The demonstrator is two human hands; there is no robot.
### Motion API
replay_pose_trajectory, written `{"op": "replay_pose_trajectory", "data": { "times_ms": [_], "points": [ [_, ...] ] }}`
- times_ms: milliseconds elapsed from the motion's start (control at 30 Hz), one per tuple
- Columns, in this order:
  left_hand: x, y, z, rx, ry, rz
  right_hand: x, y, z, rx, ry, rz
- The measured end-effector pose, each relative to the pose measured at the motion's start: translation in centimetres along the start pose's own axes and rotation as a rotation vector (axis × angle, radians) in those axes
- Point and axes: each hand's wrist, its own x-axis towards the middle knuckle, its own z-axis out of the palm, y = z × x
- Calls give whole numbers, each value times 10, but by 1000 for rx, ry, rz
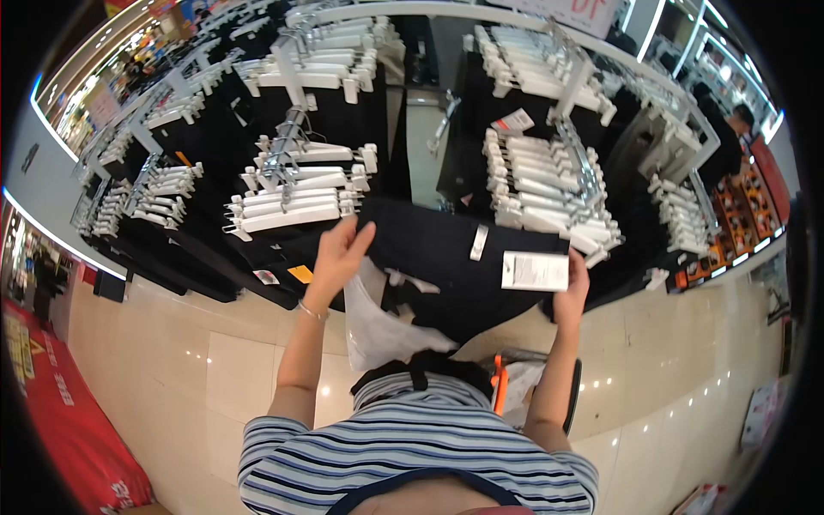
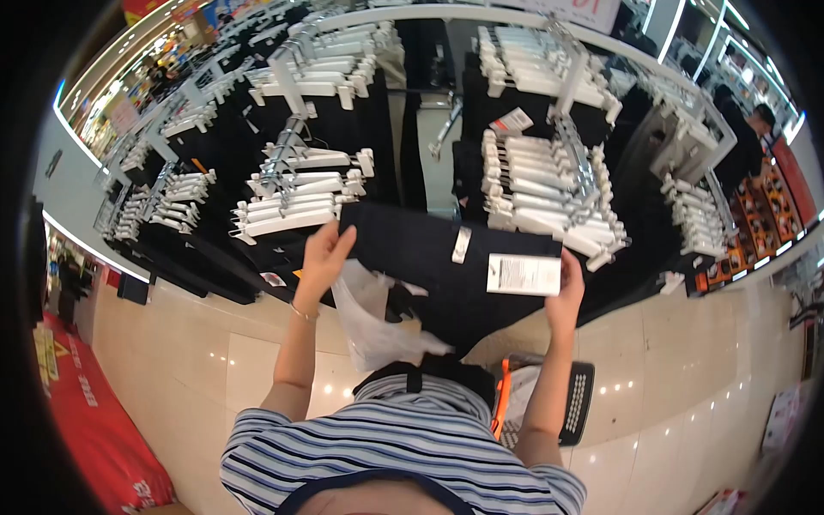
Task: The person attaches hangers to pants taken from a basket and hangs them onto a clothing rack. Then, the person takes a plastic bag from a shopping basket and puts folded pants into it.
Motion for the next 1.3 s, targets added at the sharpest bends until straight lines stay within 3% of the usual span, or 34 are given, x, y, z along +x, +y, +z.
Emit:
{"op": "replay_pose_trajectory", "data": {
  "times_ms": [100, 167, 233, 367, 433, 567, 633, 733, 800, 833, 867, 900, 967, 1033, 1100, 1167, 1233, 1300],
  "points": [
    [23, 15, -3, -58, -38, 27, 24, -28, -26, -78, -163, 113],
    [31, 18, -5, -192, -90, 70, 26, -49, -30, 157, -184, 128],
    [32, 27, -7, -469, -195, -7, 25, -63, -41, 144, -194, 159],
    [41, 30, -18, -765, -315, 15, 14, -102, -40, -160, -119, -116],
    [35, 51, -1, -907, -154, -171, 5, -128, -28, 275, -78, 167],
    [-1, -117, 91, -1438, -708, -623, 17, -123, -19, 780, -22, 601],
    [-43, -107, 121, -1528, -1016, -744, 23, -91, -27, 892, -26, 837],
    [-87, -69, 155, -1565, -1305, -765, 12, -85, -30, 654, 9, 631],
    [-92, -56, 177, -1465, -1225, -754, 5, -69, -43, 437, 74, 478],
    [-81, -57, 177, -1260, -1060, -723, 4, -60, -49, 325, 96, 400],
    [-70, -58, 177, -1030, -913, -713, 4, -50, -56, 423, 153, 404],
    [-61, -82, 189, -1092, -802, -778, 5, -40, -62, 520, 207, 400],
    [-41, -66, 181, -1052, -609, -808, 3, -13, -73, 1143, 365, 540],
    [-33, -65, 183, -1159, -603, -714, -23, 8, -66, 1308, 312, 473],
    [-29, -62, 181, -1236, -640, -668, -58, 34, -48, 1268, 328, 523],
    [-29, -53, 176, -1220, -595, -817, -90, 39, -17, 886, 404, 544],
    [-25, -26, 162, -1248, -522, -869, -123, 104, -19, 1020, 162, 562],
    [-25, 1, 145, -1289, -434, -880, -139, 105, -11, 903, -27, 580]
  ]
}}
